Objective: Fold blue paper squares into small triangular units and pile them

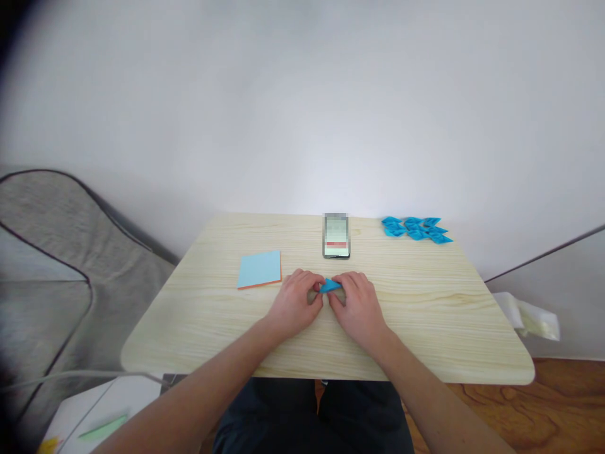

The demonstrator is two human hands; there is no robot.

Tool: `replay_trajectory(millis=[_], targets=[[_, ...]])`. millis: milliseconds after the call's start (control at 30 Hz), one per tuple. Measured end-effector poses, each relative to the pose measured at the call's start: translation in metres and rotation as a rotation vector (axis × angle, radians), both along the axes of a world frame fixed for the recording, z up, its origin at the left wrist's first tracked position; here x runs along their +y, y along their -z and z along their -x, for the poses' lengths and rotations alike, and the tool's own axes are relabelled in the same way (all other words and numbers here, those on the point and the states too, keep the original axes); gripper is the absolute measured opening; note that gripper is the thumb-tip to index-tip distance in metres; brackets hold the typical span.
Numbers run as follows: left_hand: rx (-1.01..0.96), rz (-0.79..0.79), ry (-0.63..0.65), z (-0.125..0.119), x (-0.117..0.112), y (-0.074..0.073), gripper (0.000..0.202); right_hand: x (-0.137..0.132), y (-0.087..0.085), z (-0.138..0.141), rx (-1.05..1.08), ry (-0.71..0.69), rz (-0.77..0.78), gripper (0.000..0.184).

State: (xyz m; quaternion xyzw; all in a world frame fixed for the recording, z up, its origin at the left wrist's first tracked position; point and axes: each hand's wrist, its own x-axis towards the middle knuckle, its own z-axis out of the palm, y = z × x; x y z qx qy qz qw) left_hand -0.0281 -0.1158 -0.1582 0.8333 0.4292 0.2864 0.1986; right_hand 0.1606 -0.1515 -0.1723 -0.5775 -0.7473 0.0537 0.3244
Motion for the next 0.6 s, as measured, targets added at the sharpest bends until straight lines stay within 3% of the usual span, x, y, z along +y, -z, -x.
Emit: replay_trajectory(millis=[133,333,500,600], targets=[[0.041,-0.05,-0.069,0.0,-0.001,0.0,0.012,0.001,0.0,0.002,-0.034,0.004,0.01,0.019],[-0.009,-0.03,-0.107,0.0,0.001,0.0,0.021,0.006,-0.004,0.004,-0.069,-0.015,0.02,0.024],[-0.24,0.055,-0.119,-0.004,0.016,-0.001,0.015,0.02,-0.013,0.007,0.196,-0.017,0.111,0.024],[-0.382,0.062,-0.134,-0.01,0.036,-0.02,0.012,0.037,-0.035,0.008,0.407,0.024,0.169,0.027]])
